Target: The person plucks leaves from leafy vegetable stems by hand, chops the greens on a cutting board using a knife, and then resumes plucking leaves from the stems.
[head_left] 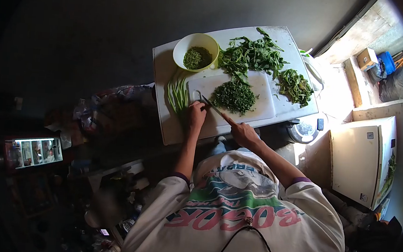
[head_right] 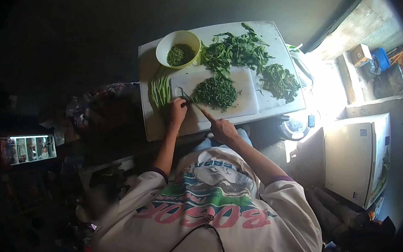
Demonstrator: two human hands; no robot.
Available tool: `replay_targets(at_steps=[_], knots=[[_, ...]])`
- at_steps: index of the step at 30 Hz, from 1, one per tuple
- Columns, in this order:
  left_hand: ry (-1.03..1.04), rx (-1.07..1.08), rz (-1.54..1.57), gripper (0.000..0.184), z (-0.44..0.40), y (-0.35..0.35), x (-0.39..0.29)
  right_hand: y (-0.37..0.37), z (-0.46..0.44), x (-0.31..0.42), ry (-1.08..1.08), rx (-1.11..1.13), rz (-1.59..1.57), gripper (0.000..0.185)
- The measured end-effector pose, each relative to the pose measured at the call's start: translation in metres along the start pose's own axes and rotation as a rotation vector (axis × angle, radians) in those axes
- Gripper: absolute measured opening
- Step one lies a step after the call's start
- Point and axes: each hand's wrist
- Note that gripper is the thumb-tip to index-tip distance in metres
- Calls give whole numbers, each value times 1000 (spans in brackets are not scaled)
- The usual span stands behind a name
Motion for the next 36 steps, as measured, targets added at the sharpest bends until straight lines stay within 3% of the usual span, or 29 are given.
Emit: replay_targets(at_steps=[3, 11, 13, 16, 18, 22, 25, 28, 36], knots=[[55, 80, -4, 18, -4, -9, -11, 17, -2, -13, -21, -30, -1, 83], [64, 39, -45, 20, -8, -3, -8, 31, -23, -16, -132, -189, -52, 79], [34, 41, -12, 20, -5, 2, -2, 3, -18, -2, -11, -59, -18, 83], [30, -6, 21, 21, -1, 10, 8, -4, -9, -3, -7, -55, -34, 83], [75, 49, -123, 22, -1, 11, 13, 0, -1, -6, -26, -56, -16, 83], [50, -34, -31, 22, 5, 13, 10, 10, 7, -6, -16, -37, 21, 83], [30, 8, -56, 22, 3, 4, -1, 28, 2, -10, -96, -173, 1, 82], [78, 58, -56, 21, 0, -2, -3, 38, -20, -7, -71, -151, -63, 82], [40, 56, -106, 23, -10, 2, -7, 1, -27, 3, 1, -91, -4, 81]])
Point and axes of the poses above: each hand's wrist, its own z-axis away from the middle knuckle, its own y-axis out of the palm, x = y × z, and after that the axes turned 14 degrees about -x, right-handed
